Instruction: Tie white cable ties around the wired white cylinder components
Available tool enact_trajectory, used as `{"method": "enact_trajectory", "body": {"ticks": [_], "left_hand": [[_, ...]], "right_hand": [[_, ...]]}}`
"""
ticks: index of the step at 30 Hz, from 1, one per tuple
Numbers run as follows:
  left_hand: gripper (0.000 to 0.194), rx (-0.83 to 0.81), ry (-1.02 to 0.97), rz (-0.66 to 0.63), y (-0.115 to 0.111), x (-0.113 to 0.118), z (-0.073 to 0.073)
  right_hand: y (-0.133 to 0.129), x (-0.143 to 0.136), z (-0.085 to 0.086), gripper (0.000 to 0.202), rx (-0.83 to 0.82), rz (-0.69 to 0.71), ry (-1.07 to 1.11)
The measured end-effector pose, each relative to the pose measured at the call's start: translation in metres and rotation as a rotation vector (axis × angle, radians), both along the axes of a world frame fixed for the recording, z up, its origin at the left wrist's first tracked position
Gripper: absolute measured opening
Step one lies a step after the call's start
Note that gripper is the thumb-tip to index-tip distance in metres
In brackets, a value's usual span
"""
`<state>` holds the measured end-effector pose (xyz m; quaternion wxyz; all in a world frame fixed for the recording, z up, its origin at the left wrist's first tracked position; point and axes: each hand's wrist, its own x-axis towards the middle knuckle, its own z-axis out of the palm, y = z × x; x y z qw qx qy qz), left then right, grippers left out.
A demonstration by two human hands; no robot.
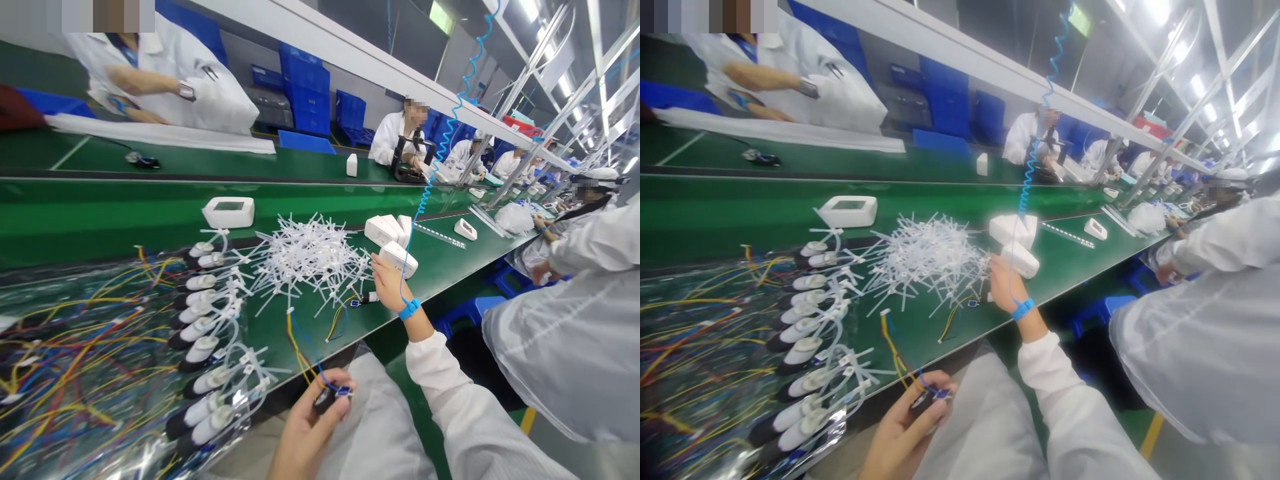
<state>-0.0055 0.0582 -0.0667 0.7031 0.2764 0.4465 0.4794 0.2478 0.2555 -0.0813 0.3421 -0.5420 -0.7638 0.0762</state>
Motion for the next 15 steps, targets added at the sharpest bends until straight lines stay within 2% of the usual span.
{"method": "enact_trajectory", "body": {"ticks": [3, 5, 7, 11, 15], "left_hand": [[0.057, -0.052, -0.014, 0.038, 0.01, 0.004, -0.026], [0.054, -0.042, -0.026, 0.041, 0.017, 0.005, -0.034], [0.05, 0.014, -0.006, 0.039, 0.026, 0.006, -0.036], [0.044, 0.121, 0.013, 0.056, 0.048, 0.011, -0.03], [0.045, 0.193, -0.008, 0.077, 0.068, 0.015, -0.026]], "right_hand": [[-0.009, 0.005, 0.004, 0.045, 0.065, -0.019, 0.041], [-0.015, 0.008, 0.009, 0.043, 0.135, -0.055, 0.093], [-0.02, 0.011, 0.015, 0.042, 0.183, -0.095, 0.16], [-0.025, 0.011, 0.029, 0.038, 0.205, -0.128, 0.375], [-0.032, 0.004, 0.036, 0.03, 0.148, -0.135, 0.639]]}}
